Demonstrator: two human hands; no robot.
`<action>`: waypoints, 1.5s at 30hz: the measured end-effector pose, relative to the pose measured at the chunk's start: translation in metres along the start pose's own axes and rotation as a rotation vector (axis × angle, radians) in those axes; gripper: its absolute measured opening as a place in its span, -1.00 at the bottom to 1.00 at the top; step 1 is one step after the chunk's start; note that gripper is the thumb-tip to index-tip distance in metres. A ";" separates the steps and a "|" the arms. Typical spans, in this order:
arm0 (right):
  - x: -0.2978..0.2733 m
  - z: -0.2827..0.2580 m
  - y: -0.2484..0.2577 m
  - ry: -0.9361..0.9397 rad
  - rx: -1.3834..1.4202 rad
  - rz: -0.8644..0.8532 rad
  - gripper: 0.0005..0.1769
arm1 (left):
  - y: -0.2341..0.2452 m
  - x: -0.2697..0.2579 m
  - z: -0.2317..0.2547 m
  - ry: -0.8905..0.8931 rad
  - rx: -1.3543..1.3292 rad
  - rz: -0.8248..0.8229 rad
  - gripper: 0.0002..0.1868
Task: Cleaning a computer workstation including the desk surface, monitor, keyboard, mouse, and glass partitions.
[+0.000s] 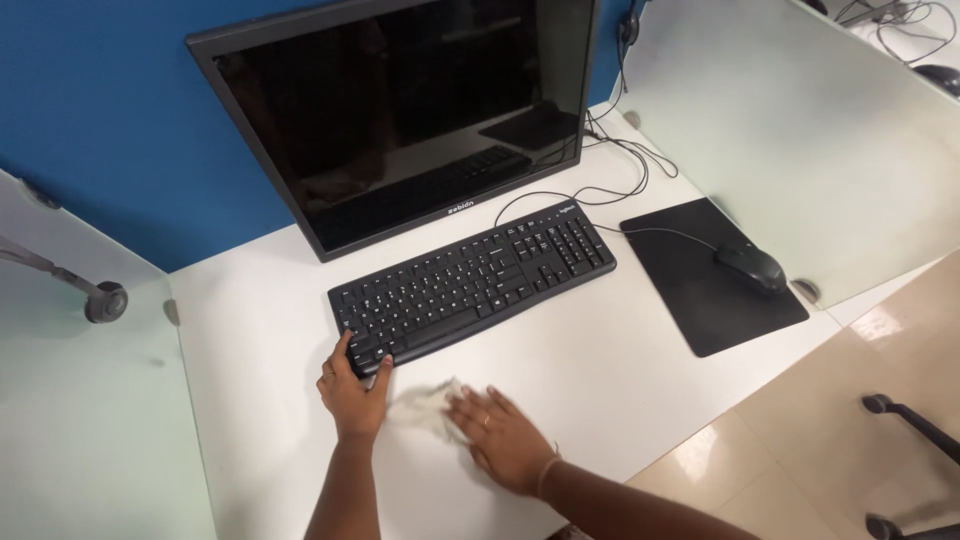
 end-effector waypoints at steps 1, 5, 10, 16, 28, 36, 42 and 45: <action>-0.004 -0.006 0.008 0.035 -0.006 -0.088 -0.37 | 0.002 0.001 -0.001 -0.009 -0.021 -0.010 -0.13; -0.017 0.064 0.011 -0.391 -0.135 -0.190 -0.33 | 0.010 0.002 0.002 -0.002 -0.113 -0.070 -0.14; 0.012 0.094 0.012 -0.441 -0.123 0.204 -0.32 | 0.018 0.003 0.009 0.061 -0.132 -0.116 -0.18; 0.021 -0.008 -0.024 0.059 -0.028 0.049 -0.30 | 0.029 -0.006 0.032 0.182 -0.128 -0.146 -0.29; -0.019 0.116 -0.014 -0.148 0.034 0.145 -0.38 | 0.023 -0.083 0.014 0.045 -0.267 -0.024 -0.38; -0.054 -0.023 -0.069 0.608 0.070 -0.042 -0.57 | 0.022 -0.118 0.060 0.376 -0.474 0.010 -0.39; -0.094 0.044 0.061 0.172 0.780 -0.687 -0.61 | -0.011 -0.155 0.039 0.198 -0.110 0.021 -0.41; -0.083 0.140 0.089 -0.709 1.043 -0.298 -0.52 | -0.029 -0.177 0.055 0.260 0.091 -0.069 -0.34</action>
Point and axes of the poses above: each hand's wrist, its own x-axis towards the middle knuckle, its own y-axis out of the back of the hand, z = x × y, the point moved 1 cm from there along x, towards the middle knuckle, and after that the axes turned 9 degrees about -x, right-handed, at the moved point
